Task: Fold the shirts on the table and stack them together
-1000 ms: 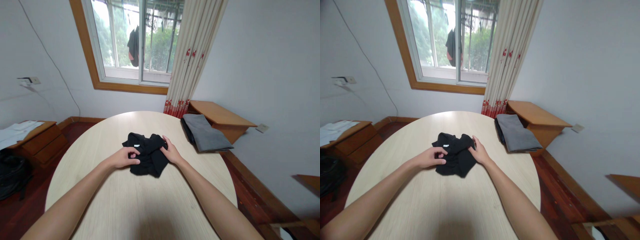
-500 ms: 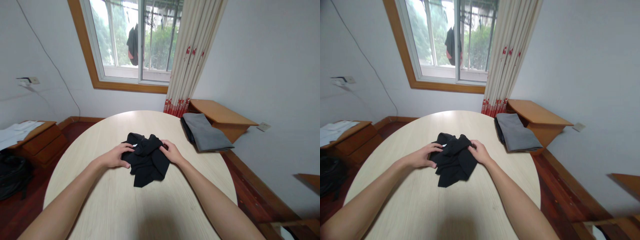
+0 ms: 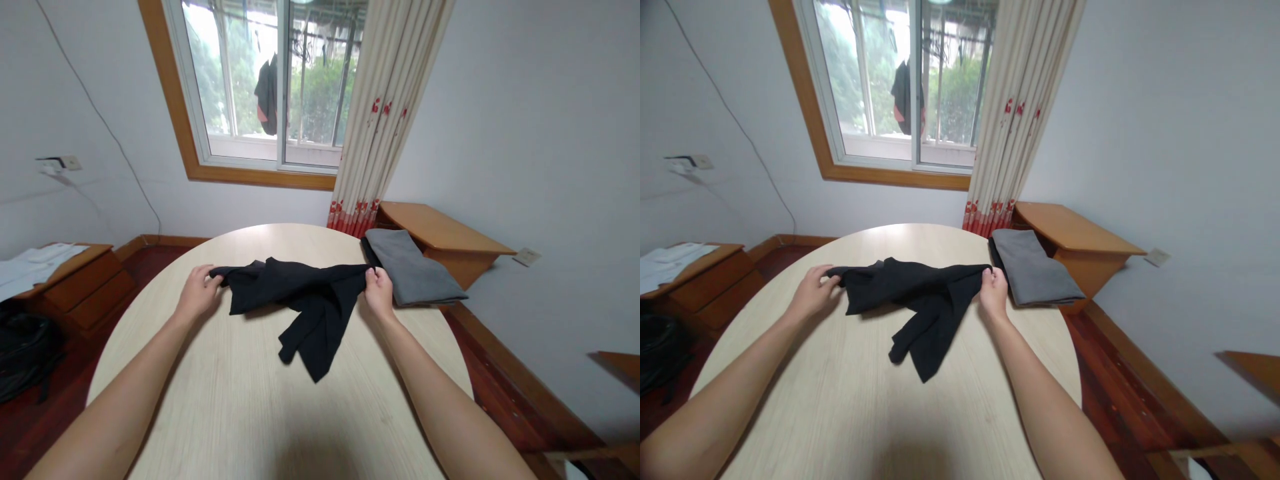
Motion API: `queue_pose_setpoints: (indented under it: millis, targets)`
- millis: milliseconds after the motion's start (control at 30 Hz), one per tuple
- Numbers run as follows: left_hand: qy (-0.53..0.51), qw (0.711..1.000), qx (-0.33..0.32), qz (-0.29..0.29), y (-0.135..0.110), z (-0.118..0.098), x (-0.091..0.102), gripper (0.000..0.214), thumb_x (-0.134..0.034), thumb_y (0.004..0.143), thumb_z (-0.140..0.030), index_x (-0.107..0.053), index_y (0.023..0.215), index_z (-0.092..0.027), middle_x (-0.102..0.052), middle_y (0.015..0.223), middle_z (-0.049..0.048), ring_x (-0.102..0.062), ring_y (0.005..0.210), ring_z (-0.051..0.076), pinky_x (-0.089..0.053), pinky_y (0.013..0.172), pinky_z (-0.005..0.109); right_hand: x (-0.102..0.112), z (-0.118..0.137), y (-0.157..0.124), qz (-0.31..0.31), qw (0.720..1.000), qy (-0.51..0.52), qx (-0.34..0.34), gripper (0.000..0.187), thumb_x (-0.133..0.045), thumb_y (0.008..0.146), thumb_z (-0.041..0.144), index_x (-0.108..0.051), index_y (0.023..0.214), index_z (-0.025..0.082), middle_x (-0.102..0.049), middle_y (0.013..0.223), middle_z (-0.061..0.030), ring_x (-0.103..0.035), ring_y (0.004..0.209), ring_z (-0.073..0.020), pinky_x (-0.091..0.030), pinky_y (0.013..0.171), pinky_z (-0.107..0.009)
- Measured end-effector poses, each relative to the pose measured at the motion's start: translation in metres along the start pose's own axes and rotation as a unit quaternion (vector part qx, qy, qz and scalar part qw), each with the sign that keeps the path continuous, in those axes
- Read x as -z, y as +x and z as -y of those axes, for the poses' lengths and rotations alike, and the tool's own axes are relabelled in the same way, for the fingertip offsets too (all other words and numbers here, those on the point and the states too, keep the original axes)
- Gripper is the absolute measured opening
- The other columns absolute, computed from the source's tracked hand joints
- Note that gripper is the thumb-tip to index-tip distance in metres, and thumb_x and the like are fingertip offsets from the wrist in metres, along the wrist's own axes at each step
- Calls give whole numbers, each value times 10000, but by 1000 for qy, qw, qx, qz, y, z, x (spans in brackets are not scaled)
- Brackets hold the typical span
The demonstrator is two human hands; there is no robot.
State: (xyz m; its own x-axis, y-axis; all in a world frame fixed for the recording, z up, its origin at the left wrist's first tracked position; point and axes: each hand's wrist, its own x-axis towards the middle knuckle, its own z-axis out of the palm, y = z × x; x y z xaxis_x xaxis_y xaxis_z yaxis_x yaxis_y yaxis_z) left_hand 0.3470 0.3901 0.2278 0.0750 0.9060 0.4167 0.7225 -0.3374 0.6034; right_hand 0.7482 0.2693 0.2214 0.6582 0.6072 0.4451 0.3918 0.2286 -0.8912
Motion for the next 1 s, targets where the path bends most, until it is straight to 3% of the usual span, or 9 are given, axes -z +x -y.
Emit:
queue_pose_setpoints:
  millis: [167, 300, 333, 400, 467, 600, 667, 833, 1000]
  targets:
    - [-7, 999, 29, -22, -7, -15, 4, 470, -458, 908, -492, -636, 1161, -137, -617, 1093, 131, -625, 906, 247, -515, 900, 410, -4, 26, -12, 34, 999, 22, 10, 486, -529, 822, 700, -450, 727, 230, -432, 626, 49, -415, 613, -134, -368, 558, -244]
    - [-72, 997, 26, 26, -15, -32, -1, 589, -485, 882, -619, -594, 1231, -158, -638, 1062, 103, -641, 866, 236, -527, 817, 392, -4, 81, -48, 225, 970, 81, 38, 471, -566, 856, 673, -462, 742, 228, -457, 641, 47, -432, 597, -123, -369, 535, -231]
    - [-101, 993, 39, 42, -16, -34, -3, 627, -503, 869, -635, -566, 1274, -160, -637, 1098, 109, -652, 866, 233, -533, 792, 382, -1, 95, -56, 334, 936, 107, 37, 466, -589, 857, 660, -480, 742, 222, -472, 642, 46, -440, 586, -115, -376, 534, -226]
    - [-167, 980, 75, 73, -16, -35, -5, 671, -532, 852, -642, -523, 1324, -164, -631, 1160, 120, -667, 813, 209, -543, 727, 355, 7, 116, -65, 570, 807, 154, 12, 465, -659, 822, 650, -535, 759, 206, -548, 652, 28, -507, 583, -115, -426, 557, -232]
    - [-211, 966, 114, 100, -18, -35, -6, 672, -551, 851, -632, -521, 1324, -157, -644, 1150, 124, -655, 701, 171, -535, 643, 325, 11, 118, -63, 639, 742, 201, -11, 477, -678, 806, 659, -578, 811, 193, -680, 791, -44, -636, 696, -167, -518, 676, -307]
    - [-249, 940, 173, 153, -22, -37, -3, 704, -626, 820, -609, -501, 1347, -158, -692, 1058, 124, -667, 677, 192, -517, 564, 308, -1, 70, -44, 409, 902, 129, -39, 388, -646, 863, 571, -628, 877, 184, -733, 1009, -114, -694, 870, -215, -541, 862, -421]
    - [-252, 933, 171, 194, -22, -37, -1, 793, -709, 752, -592, -471, 1376, -164, -698, 1087, 134, -700, 788, 245, -550, 610, 332, -13, 39, -40, 343, 936, 64, -42, 346, -673, 832, 519, -644, 912, 184, -728, 1009, -123, -689, 883, -223, -542, 870, -434]
    - [-197, 935, 69, 286, -23, -40, 0, 1026, -813, 629, -552, -378, 1474, -167, -697, 1106, 124, -703, 921, 289, -569, 758, 384, -35, 22, -65, 444, 896, 7, 10, 592, -648, 822, 280, -500, 1388, 192, -620, 1326, -179, -672, 965, -205, -545, 880, -400]
    - [-292, 866, -4, 406, -45, -63, -15, 1182, -813, 658, -507, -144, 1577, -186, -697, 987, 74, -691, 899, 259, -547, 762, 364, -44, 44, -91, 470, 881, 31, 29, 905, -661, 832, 274, -159, 1584, 229, -544, 1438, -158, -616, 1178, -239, -485, 1021, -433]
